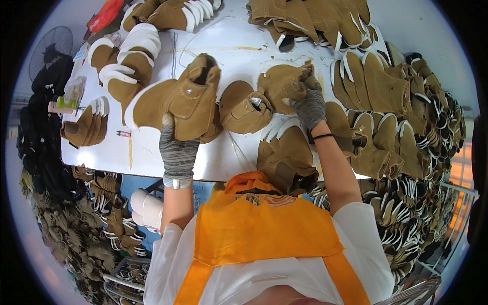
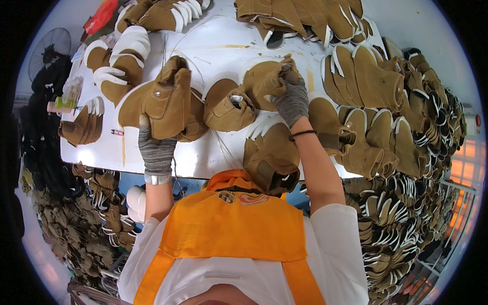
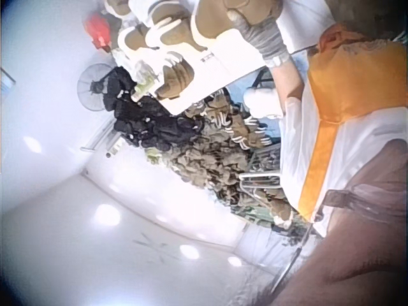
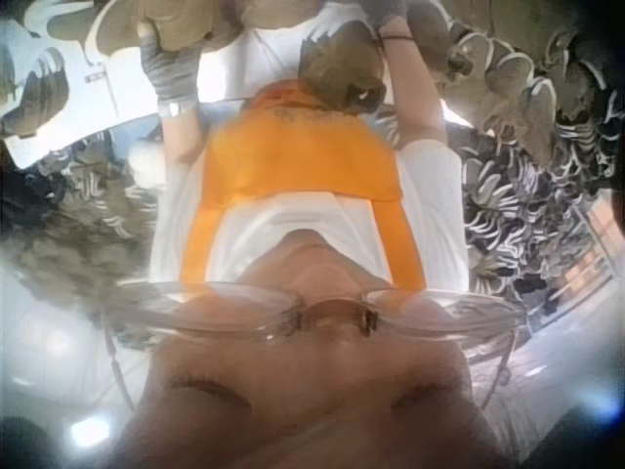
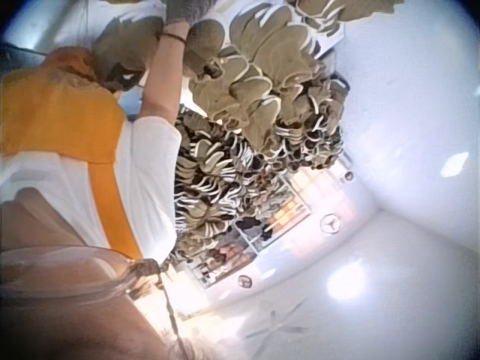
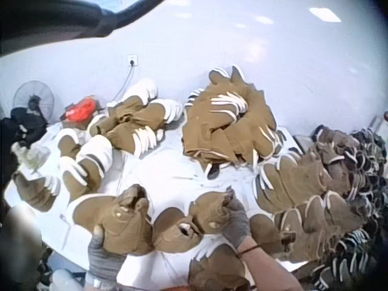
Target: The person uses a pair of nippers to trim excess material from the edges of tan shoe uppers and removes small scraps by hand.
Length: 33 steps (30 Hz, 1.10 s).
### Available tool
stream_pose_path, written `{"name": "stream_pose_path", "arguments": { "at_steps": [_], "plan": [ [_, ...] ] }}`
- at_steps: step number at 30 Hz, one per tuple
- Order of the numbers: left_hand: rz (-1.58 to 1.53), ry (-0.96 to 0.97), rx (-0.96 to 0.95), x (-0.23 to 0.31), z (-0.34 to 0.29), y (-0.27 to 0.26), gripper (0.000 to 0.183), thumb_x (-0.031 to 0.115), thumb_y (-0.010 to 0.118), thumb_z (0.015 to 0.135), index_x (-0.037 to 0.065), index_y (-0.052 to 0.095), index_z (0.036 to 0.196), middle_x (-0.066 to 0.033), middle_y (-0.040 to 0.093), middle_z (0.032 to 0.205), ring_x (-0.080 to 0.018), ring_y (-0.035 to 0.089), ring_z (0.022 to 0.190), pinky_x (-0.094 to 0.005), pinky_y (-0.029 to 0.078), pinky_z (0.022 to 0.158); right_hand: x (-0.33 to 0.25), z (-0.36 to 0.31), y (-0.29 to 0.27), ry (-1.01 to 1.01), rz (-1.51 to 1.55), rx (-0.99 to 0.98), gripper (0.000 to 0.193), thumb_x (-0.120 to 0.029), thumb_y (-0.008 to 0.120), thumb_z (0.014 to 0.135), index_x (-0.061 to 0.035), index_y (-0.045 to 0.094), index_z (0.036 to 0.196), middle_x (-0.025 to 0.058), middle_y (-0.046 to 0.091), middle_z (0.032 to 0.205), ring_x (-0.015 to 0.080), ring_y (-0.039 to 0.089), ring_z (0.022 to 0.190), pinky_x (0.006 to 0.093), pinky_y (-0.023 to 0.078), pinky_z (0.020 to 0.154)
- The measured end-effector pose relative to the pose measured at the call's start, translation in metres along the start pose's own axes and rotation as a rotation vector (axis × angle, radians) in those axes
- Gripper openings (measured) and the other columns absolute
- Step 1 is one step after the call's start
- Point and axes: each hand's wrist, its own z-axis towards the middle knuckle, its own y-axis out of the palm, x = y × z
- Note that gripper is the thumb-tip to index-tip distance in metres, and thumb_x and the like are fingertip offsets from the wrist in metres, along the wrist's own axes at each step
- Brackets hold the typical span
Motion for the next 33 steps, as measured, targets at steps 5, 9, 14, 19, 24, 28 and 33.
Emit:
{"name": "stream_pose_path", "arguments": {
  "at_steps": [5, 9, 14, 19, 24, 28, 33],
  "plan": [
    [0.391, 0.097, 0.107, 0.006, 0.000, -0.008, 0.060, 0.032, 0.062, 0.090, 0.000, 0.039, 0.136, -0.0143, 0.048, 0.133, -0.0257, 0.050, 0.120, -0.0417, 0.044, 0.102, 0.054, 0.013, -0.050, -0.176, -0.310, 0.015, 0.056, -0.028, 0.080, 0.073, -0.0083, 0.058, 0.120, 0.0082, 0.061, 0.116, 0.0221, 0.058, 0.104, 0.0372, 0.051, 0.079],
    [0.424, 0.042, 0.141, 0.006, 0.014, -0.017, 0.063, 0.035, 0.064, 0.089, -0.002, 0.040, 0.134, -0.0143, 0.052, 0.126, -0.0253, 0.055, 0.113, -0.0388, 0.048, 0.097, 0.059, -0.003, -0.085, 0.382, 0.653, 0.180, 0.062, -0.025, 0.081, 0.073, -0.0072, 0.053, 0.125, 0.0084, 0.057, 0.121, 0.0219, 0.055, 0.107, 0.0401, 0.051, 0.079],
    [0.550, 0.031, 0.002, -0.001, 0.040, -0.002, 0.060, 0.036, 0.061, 0.090, 0.000, 0.041, 0.134, -0.0146, 0.053, 0.125, -0.0257, 0.056, 0.112, -0.0392, 0.048, 0.096, 0.044, -0.043, -0.122, 0.239, 1.189, 0.194, 0.064, -0.026, 0.077, 0.079, -0.0006, 0.046, 0.130, 0.0114, 0.052, 0.128, 0.0260, 0.049, 0.119, 0.0444, 0.047, 0.096],
    [0.605, -0.002, -0.148, -0.006, 0.045, 0.035, 0.064, 0.029, 0.068, 0.085, 0.000, 0.040, 0.134, -0.0110, 0.057, 0.117, -0.0222, 0.058, 0.107, -0.0352, 0.050, 0.093, -0.005, -0.100, -0.152, 0.181, 1.240, 0.207, 0.073, -0.035, 0.073, 0.081, 0.0007, 0.039, 0.135, 0.0142, 0.047, 0.133, 0.0287, 0.049, 0.120, 0.0434, 0.043, 0.101],
    [0.542, -0.007, -0.243, -0.040, 0.041, 0.073, 0.061, 0.027, 0.071, 0.082, 0.001, 0.044, 0.130, -0.0106, 0.058, 0.117, -0.0217, 0.059, 0.104, -0.0340, 0.051, 0.091, 0.010, -0.125, -0.134, 0.331, 1.213, 0.058, 0.081, -0.041, 0.074, 0.079, 0.0016, 0.037, 0.137, 0.0154, 0.044, 0.137, 0.0290, 0.044, 0.125, 0.0438, 0.036, 0.107],
    [0.695, 0.082, -0.289, -0.030, 0.038, 0.108, 0.054, 0.027, 0.069, 0.084, 0.002, 0.048, 0.127, -0.0098, 0.060, 0.115, -0.0188, 0.059, 0.104, -0.0317, 0.050, 0.089, 0.009, -0.144, -0.125, 0.219, 1.419, 0.069, 0.078, -0.038, 0.071, 0.081, -0.0030, 0.034, 0.140, 0.0141, 0.041, 0.141, 0.0313, 0.041, 0.128, 0.0474, 0.034, 0.110],
    [0.861, 0.168, -0.358, -0.050, 0.042, 0.113, 0.052, 0.028, 0.067, 0.087, 0.002, 0.048, 0.127, -0.0098, 0.060, 0.114, -0.0188, 0.059, 0.104, -0.0307, 0.048, 0.091, 0.000, -0.153, -0.136, 0.204, 1.415, 0.124, 0.080, -0.038, 0.072, 0.081, -0.0027, 0.032, 0.140, 0.0144, 0.038, 0.143, 0.0318, 0.040, 0.129, 0.0481, 0.033, 0.111]
  ]
}}
